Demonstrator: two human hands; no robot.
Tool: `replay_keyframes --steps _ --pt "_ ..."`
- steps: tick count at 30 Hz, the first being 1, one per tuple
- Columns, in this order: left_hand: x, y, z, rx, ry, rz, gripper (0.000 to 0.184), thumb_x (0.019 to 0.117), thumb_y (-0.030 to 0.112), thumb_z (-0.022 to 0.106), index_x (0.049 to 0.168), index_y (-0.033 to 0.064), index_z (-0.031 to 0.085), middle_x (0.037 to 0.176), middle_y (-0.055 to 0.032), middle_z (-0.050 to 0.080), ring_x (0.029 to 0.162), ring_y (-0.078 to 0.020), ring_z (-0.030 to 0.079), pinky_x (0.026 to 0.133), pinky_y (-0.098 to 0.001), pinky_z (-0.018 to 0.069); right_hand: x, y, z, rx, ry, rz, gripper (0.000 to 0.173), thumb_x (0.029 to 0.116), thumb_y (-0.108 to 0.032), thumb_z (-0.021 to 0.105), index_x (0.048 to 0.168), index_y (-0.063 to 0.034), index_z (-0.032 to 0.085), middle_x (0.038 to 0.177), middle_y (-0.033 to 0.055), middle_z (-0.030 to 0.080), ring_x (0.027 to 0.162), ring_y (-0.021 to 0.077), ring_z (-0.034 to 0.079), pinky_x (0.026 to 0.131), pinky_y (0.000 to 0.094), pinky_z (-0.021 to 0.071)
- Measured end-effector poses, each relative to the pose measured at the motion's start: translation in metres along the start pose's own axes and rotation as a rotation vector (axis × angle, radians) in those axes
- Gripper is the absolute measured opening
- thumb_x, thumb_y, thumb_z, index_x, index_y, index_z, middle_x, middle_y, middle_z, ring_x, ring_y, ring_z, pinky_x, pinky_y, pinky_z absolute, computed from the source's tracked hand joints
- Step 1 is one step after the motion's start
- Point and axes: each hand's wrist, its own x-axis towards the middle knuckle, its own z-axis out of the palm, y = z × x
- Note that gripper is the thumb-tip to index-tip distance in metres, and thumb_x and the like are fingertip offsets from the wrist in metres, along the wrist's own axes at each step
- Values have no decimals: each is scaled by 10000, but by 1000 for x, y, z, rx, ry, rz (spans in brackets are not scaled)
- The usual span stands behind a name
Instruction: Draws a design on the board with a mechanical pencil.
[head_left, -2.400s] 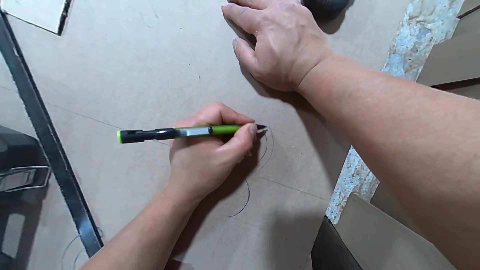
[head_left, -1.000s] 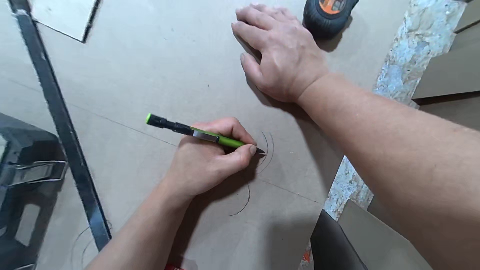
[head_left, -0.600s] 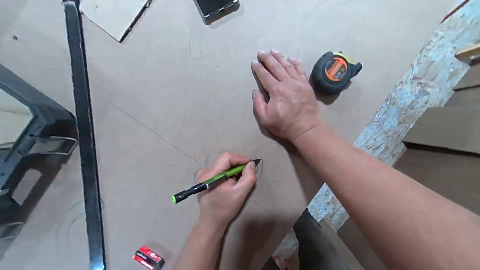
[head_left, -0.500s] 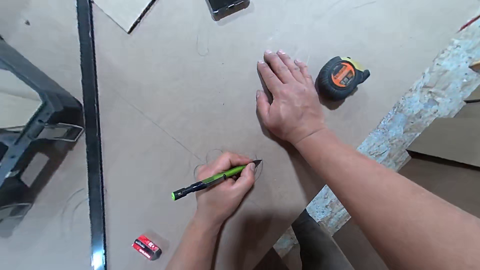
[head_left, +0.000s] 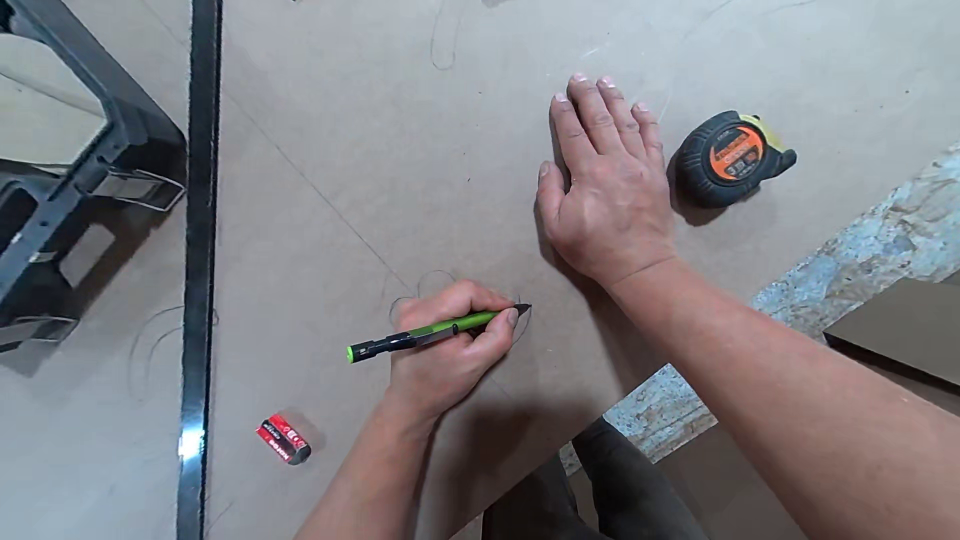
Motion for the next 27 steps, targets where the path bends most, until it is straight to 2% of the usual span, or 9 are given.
replay_keyframes --steps 27 --pt "-4 -2 10 -25 145 -21 27 888 77 699 912 70 711 834 -22 741 630 -119 695 530 -278 610 1 -1 1 -9 -3 7 617 1021 -391 328 1592 -171 412 1686 3 323 1576 228 235 1273 519 158"
